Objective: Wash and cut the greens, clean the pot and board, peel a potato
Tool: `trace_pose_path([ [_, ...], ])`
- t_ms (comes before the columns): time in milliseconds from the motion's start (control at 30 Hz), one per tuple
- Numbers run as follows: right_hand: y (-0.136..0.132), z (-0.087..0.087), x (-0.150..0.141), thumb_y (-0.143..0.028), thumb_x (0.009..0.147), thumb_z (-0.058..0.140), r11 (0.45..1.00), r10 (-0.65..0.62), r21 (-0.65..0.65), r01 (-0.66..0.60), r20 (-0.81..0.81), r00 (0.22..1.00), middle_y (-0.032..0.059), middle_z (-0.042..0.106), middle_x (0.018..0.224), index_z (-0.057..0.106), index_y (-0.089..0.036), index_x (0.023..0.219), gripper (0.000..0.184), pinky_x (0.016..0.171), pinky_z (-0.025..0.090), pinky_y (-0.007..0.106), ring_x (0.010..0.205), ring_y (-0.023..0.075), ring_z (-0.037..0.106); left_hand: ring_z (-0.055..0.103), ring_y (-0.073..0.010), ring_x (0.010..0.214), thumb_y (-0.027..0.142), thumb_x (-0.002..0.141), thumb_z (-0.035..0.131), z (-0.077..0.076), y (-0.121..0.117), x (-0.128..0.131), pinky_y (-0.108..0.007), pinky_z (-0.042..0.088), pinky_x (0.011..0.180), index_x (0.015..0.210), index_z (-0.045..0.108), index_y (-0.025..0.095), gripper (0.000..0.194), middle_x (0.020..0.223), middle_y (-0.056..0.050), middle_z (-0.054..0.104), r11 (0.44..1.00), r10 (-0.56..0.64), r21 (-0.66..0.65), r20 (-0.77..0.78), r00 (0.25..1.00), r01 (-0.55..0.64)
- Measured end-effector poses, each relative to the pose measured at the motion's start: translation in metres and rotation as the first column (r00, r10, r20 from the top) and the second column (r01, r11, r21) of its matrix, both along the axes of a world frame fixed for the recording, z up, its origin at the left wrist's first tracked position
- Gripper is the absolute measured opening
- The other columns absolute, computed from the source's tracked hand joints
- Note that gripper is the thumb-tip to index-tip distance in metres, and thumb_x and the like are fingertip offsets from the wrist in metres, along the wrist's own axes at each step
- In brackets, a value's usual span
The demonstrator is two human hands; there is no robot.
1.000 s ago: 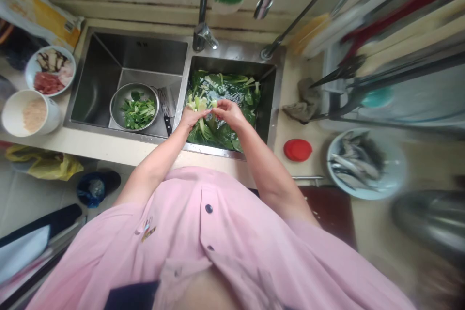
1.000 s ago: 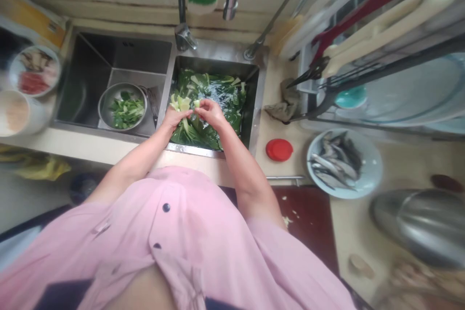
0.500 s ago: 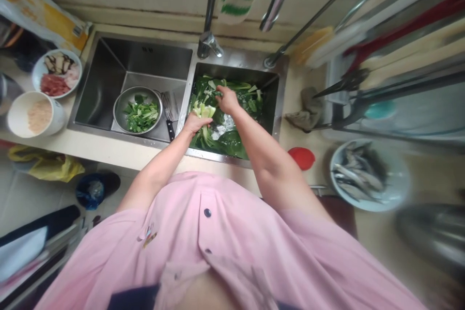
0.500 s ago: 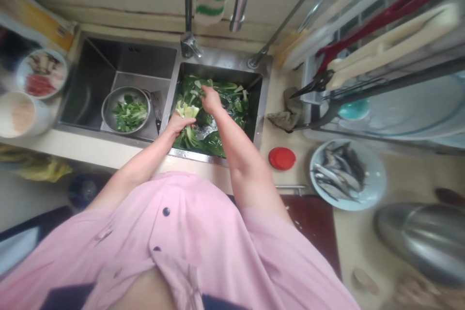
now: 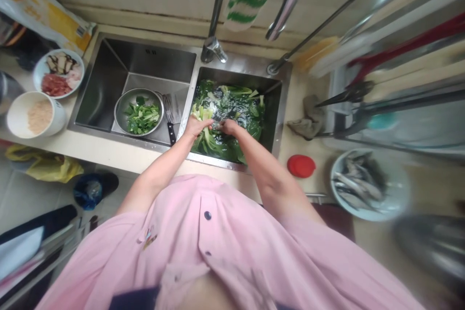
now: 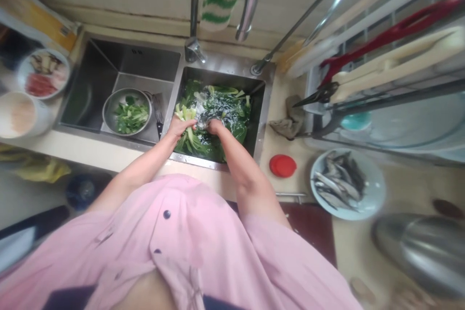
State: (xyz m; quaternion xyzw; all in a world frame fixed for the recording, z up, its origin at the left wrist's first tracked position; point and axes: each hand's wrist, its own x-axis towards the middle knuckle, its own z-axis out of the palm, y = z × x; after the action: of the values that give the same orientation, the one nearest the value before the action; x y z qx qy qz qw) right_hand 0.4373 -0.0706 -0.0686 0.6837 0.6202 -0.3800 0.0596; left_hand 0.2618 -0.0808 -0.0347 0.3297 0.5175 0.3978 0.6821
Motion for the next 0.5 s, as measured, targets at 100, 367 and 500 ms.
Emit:
trace_pose_path([
  [100,-0.02,0.016,0.018,-0.042,0.093,0.062,0.956,-0.261,0.072,0.286,-0.241,0.935,0.0044,0.074,0.088,0.074,-0.014,0.111,0.036,0.074,0.054,0.028,0.074,0.0174,0.066,0.061,-0.0145,0.048,0.027,0.057,0.096,0.005,-0.001,0.0,-0.027,0.05,0.048,0.07,0.066,0.016,0.034,0.059,0.0,0.065,1.0,0.009,-0.004,0.013,1.0,-0.009],
  [367,-0.052,0.063,0.024,-0.047,0.081,0.07,0.753,-0.426,0.027,0.657,-0.741,0.519,-0.0006,0.063,0.072,0.071,-0.02,0.092,0.029,0.06,0.053,0.029,0.057,0.0131,0.055,0.07,-0.0194,0.07,0.018,0.061,0.092,0.031,-0.008,0.019,-0.033,0.057,0.071,0.08,0.072,0.016,0.028,0.073,-0.002,0.071,0.964,-0.12,0.238,-0.015,0.993,0.12],
  [500,-0.057,0.078,0.021,-0.049,0.074,0.08,0.712,-0.283,0.258,0.653,-0.746,0.603,0.0035,0.068,0.092,0.075,-0.019,0.089,0.033,0.058,0.056,0.032,0.056,0.012,0.057,0.071,-0.0194,0.08,0.023,0.06,0.094,0.038,-0.01,0.026,-0.032,0.056,0.08,0.083,0.071,0.017,0.034,0.082,-0.003,0.074,0.905,-0.143,0.392,-0.08,0.986,0.163],
])
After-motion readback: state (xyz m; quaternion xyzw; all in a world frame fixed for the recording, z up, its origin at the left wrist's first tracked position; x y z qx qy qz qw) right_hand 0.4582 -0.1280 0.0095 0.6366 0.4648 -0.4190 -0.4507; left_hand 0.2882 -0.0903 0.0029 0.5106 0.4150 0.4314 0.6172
